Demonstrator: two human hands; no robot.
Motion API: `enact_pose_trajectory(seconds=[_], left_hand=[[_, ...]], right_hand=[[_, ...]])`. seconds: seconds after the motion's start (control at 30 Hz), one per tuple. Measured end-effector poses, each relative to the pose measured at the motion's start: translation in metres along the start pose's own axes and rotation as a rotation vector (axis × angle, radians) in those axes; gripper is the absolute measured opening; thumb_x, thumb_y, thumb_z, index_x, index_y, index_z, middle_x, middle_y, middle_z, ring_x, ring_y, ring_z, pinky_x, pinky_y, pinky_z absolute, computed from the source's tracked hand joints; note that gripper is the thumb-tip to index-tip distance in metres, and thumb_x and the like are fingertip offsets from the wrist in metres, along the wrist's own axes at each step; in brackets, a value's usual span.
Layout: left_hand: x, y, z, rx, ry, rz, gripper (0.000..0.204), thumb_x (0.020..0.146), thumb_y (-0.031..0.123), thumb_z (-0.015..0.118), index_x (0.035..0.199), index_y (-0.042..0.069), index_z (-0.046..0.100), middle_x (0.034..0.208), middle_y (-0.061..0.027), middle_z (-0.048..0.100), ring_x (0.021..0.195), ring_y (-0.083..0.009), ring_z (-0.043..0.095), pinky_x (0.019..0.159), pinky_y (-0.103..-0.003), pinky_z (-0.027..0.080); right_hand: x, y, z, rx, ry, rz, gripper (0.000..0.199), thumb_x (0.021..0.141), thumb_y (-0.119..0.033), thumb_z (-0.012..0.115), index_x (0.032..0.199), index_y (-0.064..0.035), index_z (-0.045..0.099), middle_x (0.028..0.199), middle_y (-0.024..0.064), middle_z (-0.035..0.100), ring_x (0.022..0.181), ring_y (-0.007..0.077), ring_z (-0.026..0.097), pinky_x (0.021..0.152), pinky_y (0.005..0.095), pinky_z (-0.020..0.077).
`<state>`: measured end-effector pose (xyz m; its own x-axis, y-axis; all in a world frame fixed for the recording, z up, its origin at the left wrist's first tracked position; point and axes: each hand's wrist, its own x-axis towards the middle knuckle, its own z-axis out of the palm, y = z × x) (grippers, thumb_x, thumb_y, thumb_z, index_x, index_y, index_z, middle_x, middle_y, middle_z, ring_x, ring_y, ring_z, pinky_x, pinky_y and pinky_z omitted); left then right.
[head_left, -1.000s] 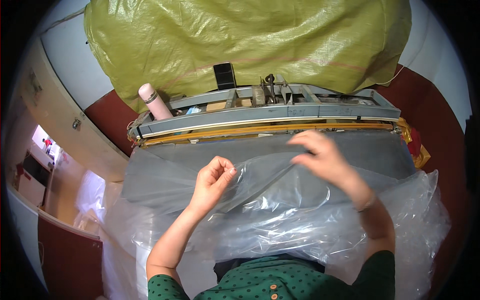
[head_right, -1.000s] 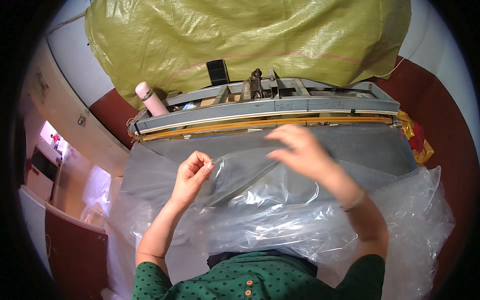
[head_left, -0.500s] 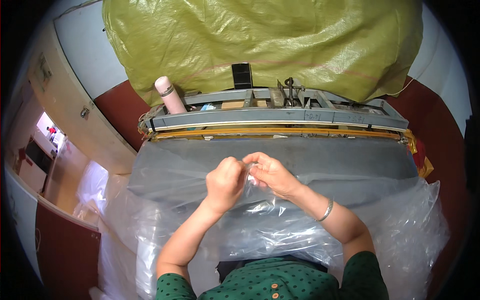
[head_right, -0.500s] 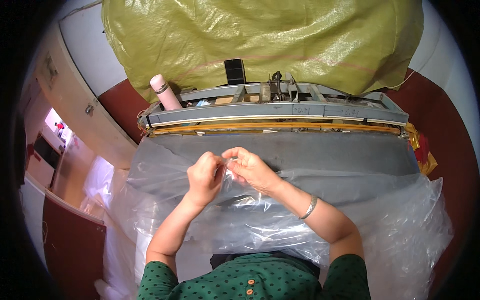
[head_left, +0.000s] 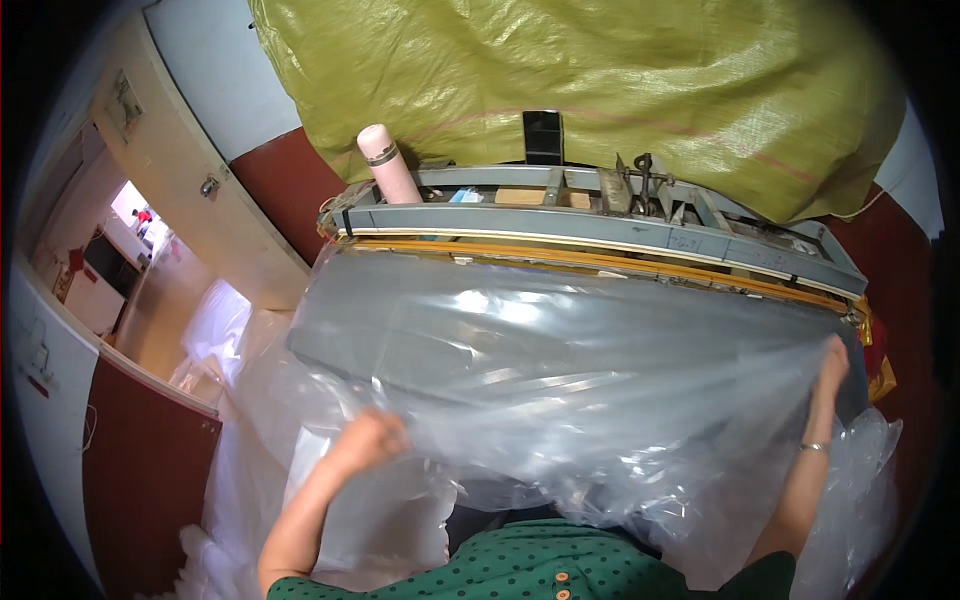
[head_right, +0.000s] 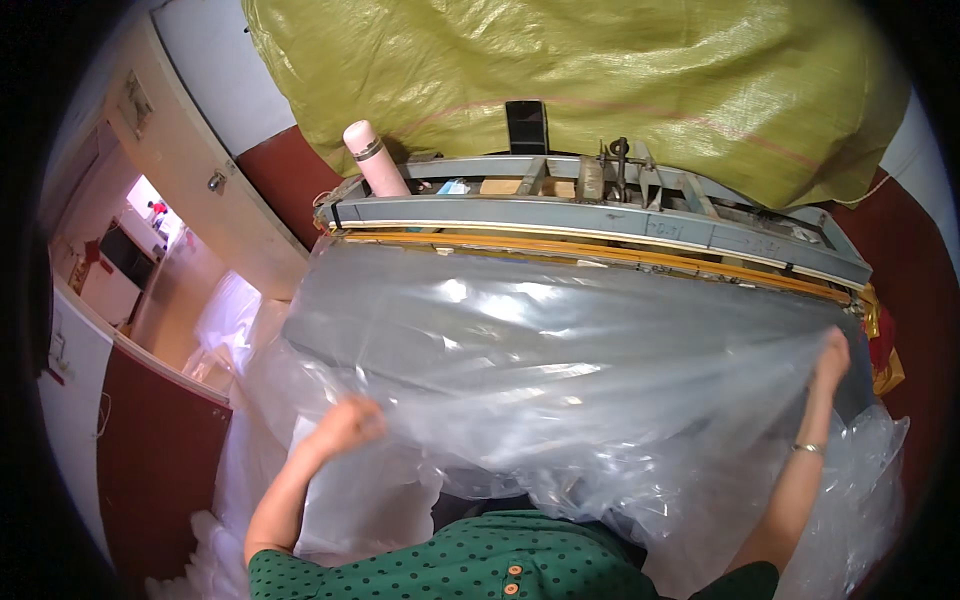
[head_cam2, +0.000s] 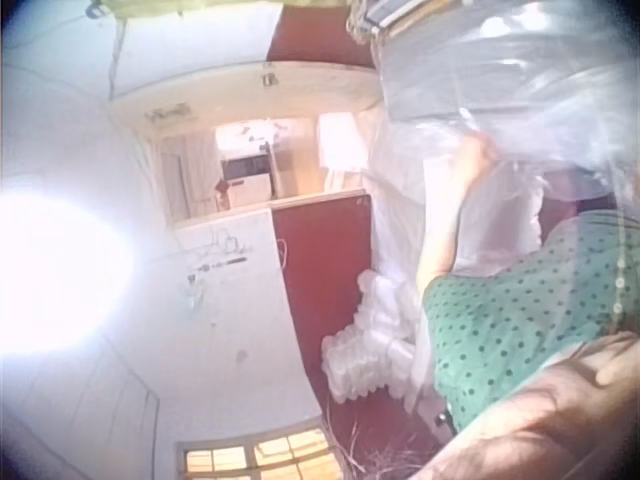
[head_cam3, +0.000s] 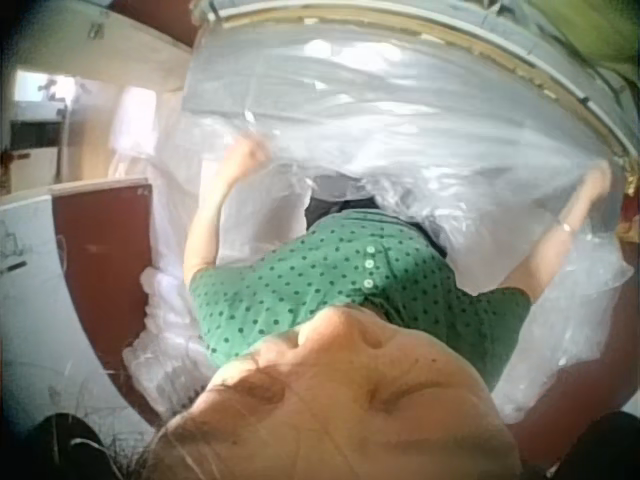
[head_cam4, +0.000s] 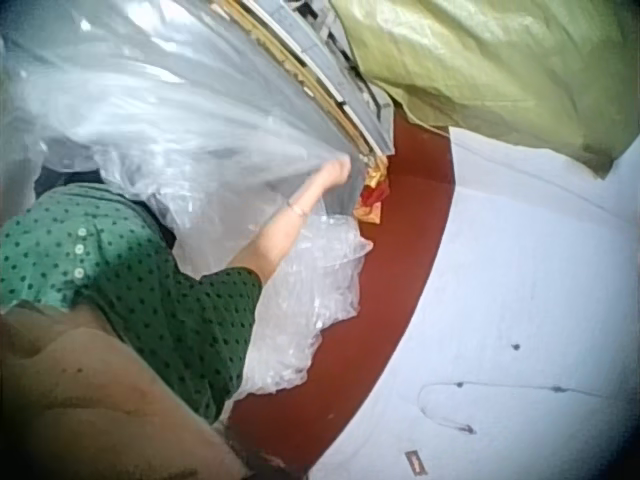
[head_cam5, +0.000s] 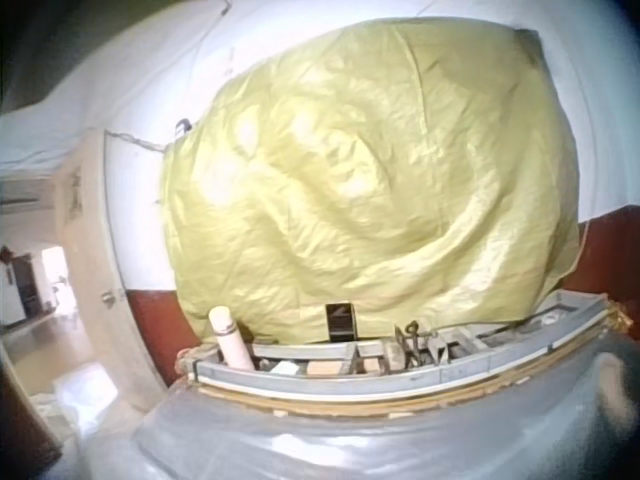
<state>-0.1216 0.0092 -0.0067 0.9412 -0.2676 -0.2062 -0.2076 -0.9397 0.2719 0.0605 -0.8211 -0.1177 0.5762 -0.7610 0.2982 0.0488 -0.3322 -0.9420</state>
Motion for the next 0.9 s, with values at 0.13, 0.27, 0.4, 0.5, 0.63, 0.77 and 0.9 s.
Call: enact_pose_trajectory(seconds=[0.13,0.27,0.4,0.5,0.63,0.77,0.9], left_hand=[[0.010,0.062,-0.020,-0.544,-0.334,0.250,0.024,0.080,0.020,0.064,0.097,0.004,0.061,0.093,-0.0138,0.062,0.087,-0.0299,0.059,0.077,-0.037,0.046],[0.068,0.019,-0.027,-0.438,0.525,-0.007,0.027,0.081,0.016,0.061,0.103,0.001,0.058,0.101,-0.0171,0.060,0.091,-0.0317,0.057,0.083,-0.036,0.044],[0.114,-0.144,-0.003,0.164,0.612,-0.197,0.052,0.085,0.031,0.055,0.128,0.003,0.043,0.135,-0.0151,0.039,0.128,-0.0322,0.032,0.102,-0.043,0.028],[0.159,-0.163,-0.010,0.045,0.516,-0.316,0.054,0.087,0.032,0.052,0.134,0.008,0.038,0.140,-0.0097,0.034,0.131,-0.0286,0.027,0.104,-0.045,0.023],[0.197,-0.174,-0.025,0.165,0.558,-0.404,0.041,0.087,0.031,0.052,0.118,0.004,0.054,0.124,-0.0167,0.051,0.117,-0.0304,0.046,0.098,-0.038,0.036],[0.256,0.017,-0.052,-0.232,0.690,0.053,0.027,0.087,0.024,0.054,0.097,0.000,0.062,0.087,-0.0104,0.064,0.075,-0.0198,0.060,0.070,-0.031,0.048],[0.245,0.267,-0.034,-0.760,-0.064,0.384,0.025,0.088,0.019,0.055,0.105,0.002,0.060,0.090,-0.0060,0.064,0.076,-0.0117,0.059,0.070,-0.025,0.049]], right_hand=[[0.097,0.078,-0.117,0.097,0.017,0.149,0.032,0.091,-0.024,0.046,0.107,0.0009,0.059,0.103,0.0080,0.062,0.094,0.0173,0.057,0.081,0.0296,0.0433],[0.076,0.071,-0.107,-0.549,0.162,-0.046,0.035,0.090,-0.025,0.044,0.108,0.0031,0.056,0.104,0.0147,0.061,0.096,0.0277,0.057,0.082,0.0354,0.0425],[0.063,0.046,-0.102,-0.923,0.155,-0.228,0.034,0.090,-0.024,0.043,0.110,0.0008,0.055,0.107,0.0208,0.059,0.099,0.0343,0.054,0.083,0.0394,0.0413],[0.058,0.021,-0.116,-1.009,0.108,-0.177,0.028,0.088,-0.024,0.045,0.100,-0.0042,0.061,0.096,0.0189,0.061,0.088,0.0333,0.058,0.075,0.0411,0.0441],[0.031,-0.015,-0.073,-0.461,0.011,-0.513,0.024,0.088,-0.022,0.049,0.083,-0.0015,0.061,0.081,0.0139,0.060,0.079,0.0264,0.057,0.072,0.0353,0.0429],[0.031,-0.019,-0.072,-0.348,0.051,-0.445,0.022,0.084,-0.022,0.057,0.075,-0.0012,0.057,0.070,0.0129,0.058,0.066,0.0244,0.056,0.064,0.0343,0.0432],[0.034,-0.014,-0.085,-0.385,0.109,-0.328,0.029,0.084,-0.029,0.058,0.076,-0.0013,0.054,0.067,0.0188,0.054,0.061,0.0321,0.052,0.060,0.0372,0.0424]])
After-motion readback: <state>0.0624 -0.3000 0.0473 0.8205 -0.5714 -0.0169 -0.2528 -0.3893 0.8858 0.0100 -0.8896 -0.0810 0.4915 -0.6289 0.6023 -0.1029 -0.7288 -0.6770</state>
